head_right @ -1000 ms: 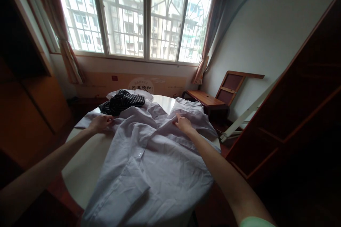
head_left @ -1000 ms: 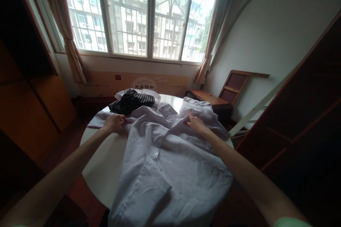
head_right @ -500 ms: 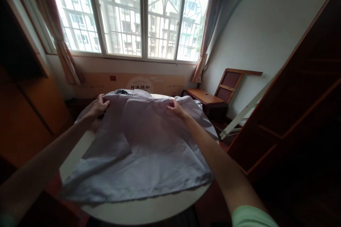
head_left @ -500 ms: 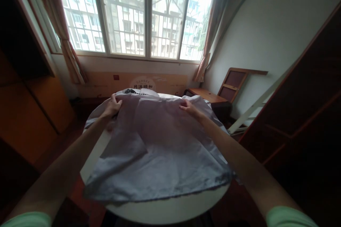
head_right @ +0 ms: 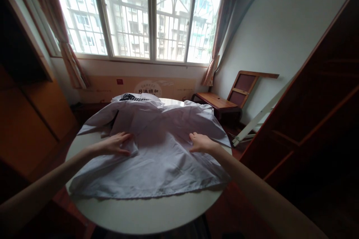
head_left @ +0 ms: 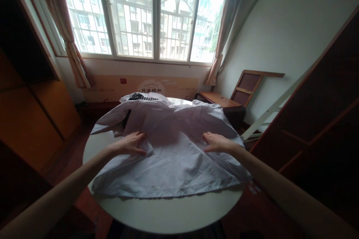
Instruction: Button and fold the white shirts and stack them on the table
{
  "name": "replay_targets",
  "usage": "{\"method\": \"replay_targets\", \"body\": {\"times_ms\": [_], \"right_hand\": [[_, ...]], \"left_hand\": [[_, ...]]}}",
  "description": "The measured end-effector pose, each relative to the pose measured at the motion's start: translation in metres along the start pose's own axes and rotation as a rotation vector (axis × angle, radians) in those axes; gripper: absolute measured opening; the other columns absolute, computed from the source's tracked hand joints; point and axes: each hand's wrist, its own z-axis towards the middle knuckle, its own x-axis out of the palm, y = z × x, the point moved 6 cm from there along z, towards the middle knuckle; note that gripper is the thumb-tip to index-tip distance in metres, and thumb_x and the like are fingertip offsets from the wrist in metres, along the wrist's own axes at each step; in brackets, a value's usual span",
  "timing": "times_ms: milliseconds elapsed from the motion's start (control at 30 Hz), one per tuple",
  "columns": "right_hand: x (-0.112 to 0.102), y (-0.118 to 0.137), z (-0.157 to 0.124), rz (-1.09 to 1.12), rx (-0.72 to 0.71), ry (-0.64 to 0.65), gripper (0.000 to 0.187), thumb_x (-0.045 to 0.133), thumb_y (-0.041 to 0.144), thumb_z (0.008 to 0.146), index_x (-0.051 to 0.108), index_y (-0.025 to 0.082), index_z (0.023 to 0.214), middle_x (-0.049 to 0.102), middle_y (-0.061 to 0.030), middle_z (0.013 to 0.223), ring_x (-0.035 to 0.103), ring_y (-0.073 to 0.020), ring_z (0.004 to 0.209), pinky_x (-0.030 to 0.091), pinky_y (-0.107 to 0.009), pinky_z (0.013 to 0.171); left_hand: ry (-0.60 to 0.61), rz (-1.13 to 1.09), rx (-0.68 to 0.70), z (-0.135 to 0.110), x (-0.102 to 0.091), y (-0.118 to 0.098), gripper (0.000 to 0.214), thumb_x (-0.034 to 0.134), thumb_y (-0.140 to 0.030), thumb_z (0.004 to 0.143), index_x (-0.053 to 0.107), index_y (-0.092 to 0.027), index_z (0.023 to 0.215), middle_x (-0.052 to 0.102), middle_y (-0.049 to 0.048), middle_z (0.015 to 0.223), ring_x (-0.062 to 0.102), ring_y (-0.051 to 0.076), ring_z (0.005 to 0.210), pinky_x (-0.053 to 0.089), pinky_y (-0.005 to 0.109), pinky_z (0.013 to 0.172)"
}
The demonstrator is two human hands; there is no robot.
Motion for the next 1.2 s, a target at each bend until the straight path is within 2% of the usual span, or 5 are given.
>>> {"method": "replay_targets", "body": {"times_ms": [367, 600, 833, 1000, 1200], "right_hand": [[0.009, -0.027, -0.016, 0.085, 0.115, -0.092, 0.012, 0.050, 0.021, 0.078, 0.059, 0.017, 0.071, 0.065, -0.0073, 0.078, 0.059, -0.0184, 0.070, 0.033, -0.024, 0.056], [-0.057, -0.037, -0.019, 0.580, 0.015, -0.227, 0.033, 0.059, 0.046, 0.071, 0.051, 0.018, 0.056, 0.049, 0.0020, 0.052, 0.041, -0.0086, 0.047, 0.027, -0.021, 0.043], [-0.069, 0.037, -0.034, 0.865, -0.401, 0.210, 0.047, 0.042, 0.057, 0.080, 0.060, 0.014, 0.079, 0.060, -0.0027, 0.067, 0.054, -0.0099, 0.057, 0.040, -0.021, 0.051], [-0.051, 0.048, 0.018, 0.793, -0.288, 0.010, 0.037, 0.048, 0.050, 0.080, 0.058, 0.014, 0.080, 0.060, -0.0008, 0.065, 0.055, -0.0107, 0.057, 0.041, -0.020, 0.050], [-0.025, 0.073, 0.074, 0.320, -0.054, -0.276, 0.023, 0.056, 0.037, 0.078, 0.062, 0.016, 0.082, 0.067, -0.0080, 0.086, 0.061, -0.0205, 0.080, 0.043, -0.025, 0.066]], "left_hand": [[-0.108, -0.052, 0.034, -0.007, -0.026, -0.018, 0.020, 0.058, -0.037, 0.068, 0.053, -0.018, 0.067, 0.054, 0.0030, 0.076, 0.049, 0.016, 0.068, 0.039, 0.026, 0.063], [-0.309, -0.247, -0.060, -0.036, -0.086, -0.055, 0.029, 0.048, -0.047, 0.074, 0.053, -0.018, 0.076, 0.055, -0.0005, 0.068, 0.048, 0.013, 0.064, 0.038, 0.023, 0.057], [0.665, -0.735, 0.179, -0.048, -0.049, -0.116, 0.047, 0.055, -0.057, 0.070, 0.063, -0.020, 0.097, 0.066, 0.0067, 0.097, 0.060, 0.023, 0.089, 0.046, 0.031, 0.076], [0.100, -0.577, 0.116, 0.030, -0.021, -0.070, 0.030, 0.047, -0.042, 0.080, 0.062, -0.016, 0.080, 0.066, 0.0053, 0.079, 0.060, 0.018, 0.075, 0.045, 0.028, 0.068], [-0.200, -0.241, 0.010, 0.087, 0.028, -0.046, 0.018, 0.050, -0.011, 0.072, 0.062, -0.014, 0.084, 0.065, 0.0090, 0.089, 0.057, 0.019, 0.083, 0.043, 0.031, 0.078]]}}
